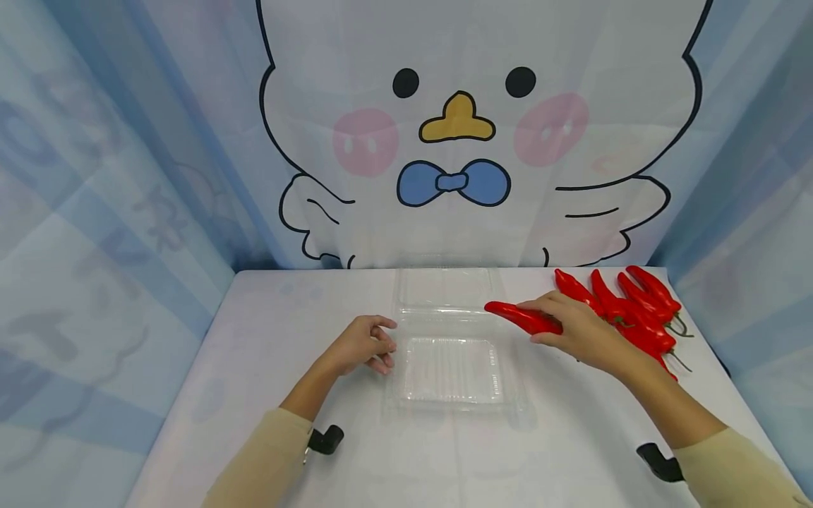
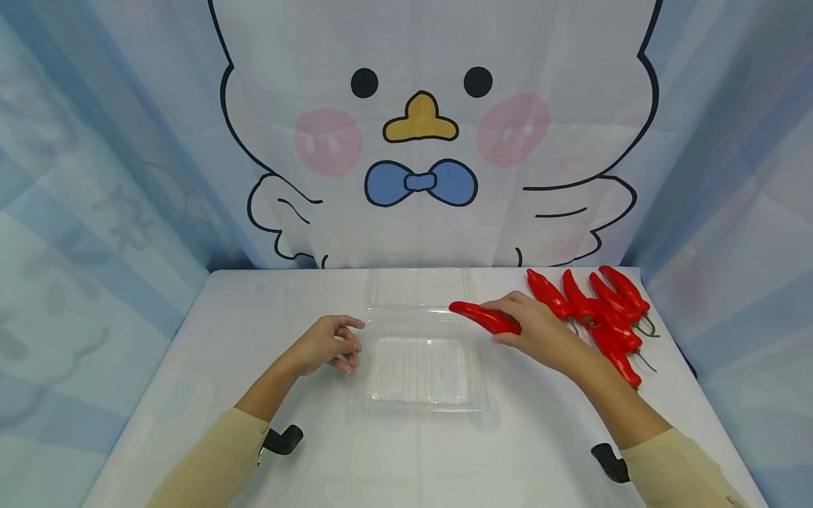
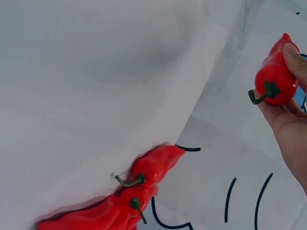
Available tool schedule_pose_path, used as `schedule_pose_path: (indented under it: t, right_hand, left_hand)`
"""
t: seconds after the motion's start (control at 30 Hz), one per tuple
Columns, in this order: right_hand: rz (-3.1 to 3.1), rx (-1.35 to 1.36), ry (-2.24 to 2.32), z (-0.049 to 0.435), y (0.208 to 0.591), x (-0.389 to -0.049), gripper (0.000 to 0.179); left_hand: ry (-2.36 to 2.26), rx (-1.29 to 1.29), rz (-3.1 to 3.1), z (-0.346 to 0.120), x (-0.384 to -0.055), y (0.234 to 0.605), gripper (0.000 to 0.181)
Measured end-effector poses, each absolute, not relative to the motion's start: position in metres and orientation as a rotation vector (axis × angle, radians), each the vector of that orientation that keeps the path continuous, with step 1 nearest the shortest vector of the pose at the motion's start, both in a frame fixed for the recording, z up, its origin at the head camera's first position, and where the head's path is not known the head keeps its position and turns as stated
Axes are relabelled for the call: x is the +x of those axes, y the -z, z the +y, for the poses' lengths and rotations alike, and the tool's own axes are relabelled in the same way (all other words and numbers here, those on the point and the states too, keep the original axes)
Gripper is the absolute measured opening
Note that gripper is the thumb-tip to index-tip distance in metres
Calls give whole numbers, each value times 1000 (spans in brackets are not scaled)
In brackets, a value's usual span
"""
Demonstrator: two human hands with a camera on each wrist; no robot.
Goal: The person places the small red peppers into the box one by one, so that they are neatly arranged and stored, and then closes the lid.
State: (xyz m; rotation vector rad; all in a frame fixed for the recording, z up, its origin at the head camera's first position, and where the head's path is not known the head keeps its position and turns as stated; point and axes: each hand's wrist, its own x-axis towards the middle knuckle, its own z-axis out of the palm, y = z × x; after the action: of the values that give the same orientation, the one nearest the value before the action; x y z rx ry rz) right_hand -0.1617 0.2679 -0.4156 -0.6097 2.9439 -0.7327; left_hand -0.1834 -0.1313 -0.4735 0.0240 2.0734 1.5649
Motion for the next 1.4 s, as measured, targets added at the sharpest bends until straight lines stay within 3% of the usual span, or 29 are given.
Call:
schedule_pose_path:
  t: [1.4]
  right_hand:
    - [2693, -781, 810, 183, 441, -184, 41]
  left_hand:
    - [-1511, -5, 2122, -130, -184, 474, 48]
